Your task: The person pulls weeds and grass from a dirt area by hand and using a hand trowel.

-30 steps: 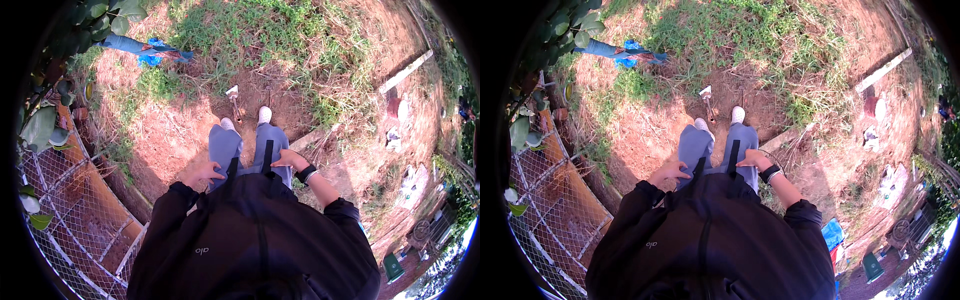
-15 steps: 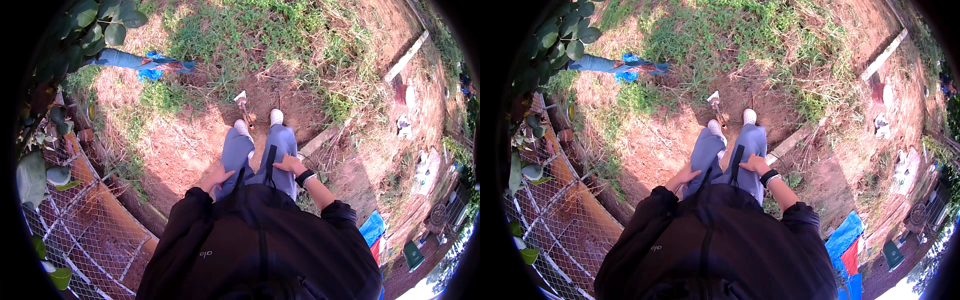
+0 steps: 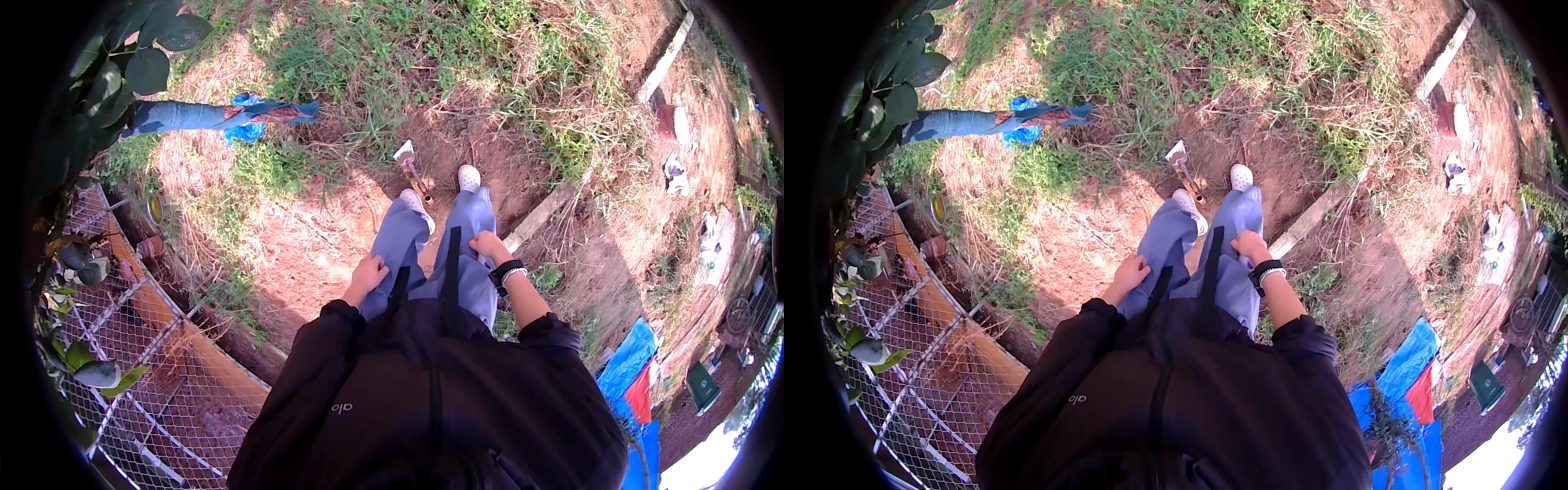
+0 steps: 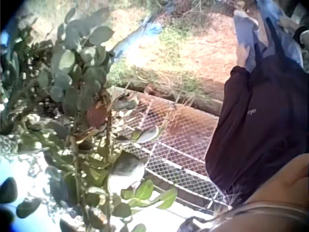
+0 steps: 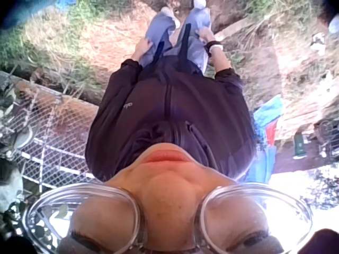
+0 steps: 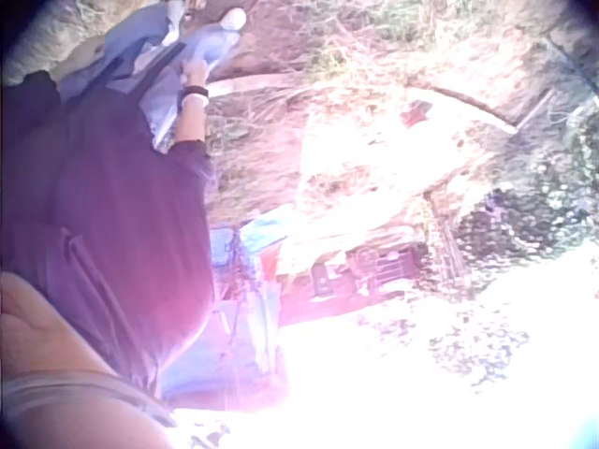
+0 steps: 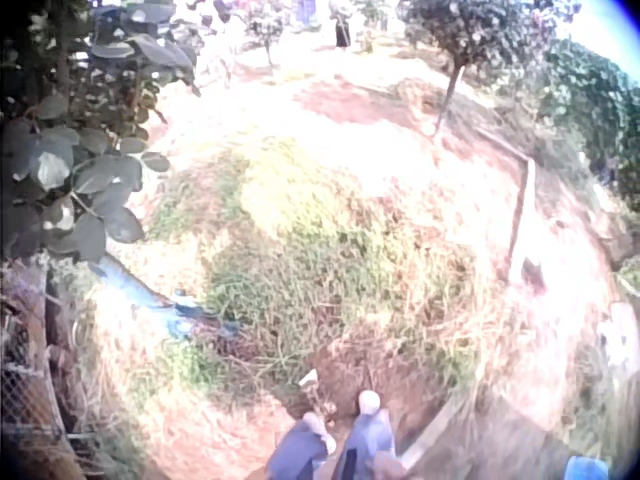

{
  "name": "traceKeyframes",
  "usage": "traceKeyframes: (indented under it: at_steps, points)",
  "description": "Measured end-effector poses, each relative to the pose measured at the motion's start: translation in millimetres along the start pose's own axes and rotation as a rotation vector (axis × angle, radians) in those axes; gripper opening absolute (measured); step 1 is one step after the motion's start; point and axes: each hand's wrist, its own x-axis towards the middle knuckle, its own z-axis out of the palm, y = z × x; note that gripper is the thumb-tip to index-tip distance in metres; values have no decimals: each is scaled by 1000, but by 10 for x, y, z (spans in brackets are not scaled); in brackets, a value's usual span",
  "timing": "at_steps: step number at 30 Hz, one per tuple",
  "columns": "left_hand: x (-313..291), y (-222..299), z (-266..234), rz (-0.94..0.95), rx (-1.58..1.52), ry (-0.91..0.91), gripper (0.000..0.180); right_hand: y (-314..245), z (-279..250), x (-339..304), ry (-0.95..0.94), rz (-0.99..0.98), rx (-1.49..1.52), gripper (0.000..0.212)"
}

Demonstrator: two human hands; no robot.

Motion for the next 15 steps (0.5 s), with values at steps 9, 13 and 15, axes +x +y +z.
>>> traceKeyframes:
  at_steps: [9, 13, 15]
  points:
    - [129, -566, -256, -20, -568, 26, 8, -581, -347, -582, -367, -241, 301, 26]
    - [106, -745, -388, -47, -595, -88, 10, -775, -282, -932, -599, -187, 467, 25]
    - [52, -697, -375, -125, -701, -192, 11, -881, -207, -1035, -636, -208, 528, 26]
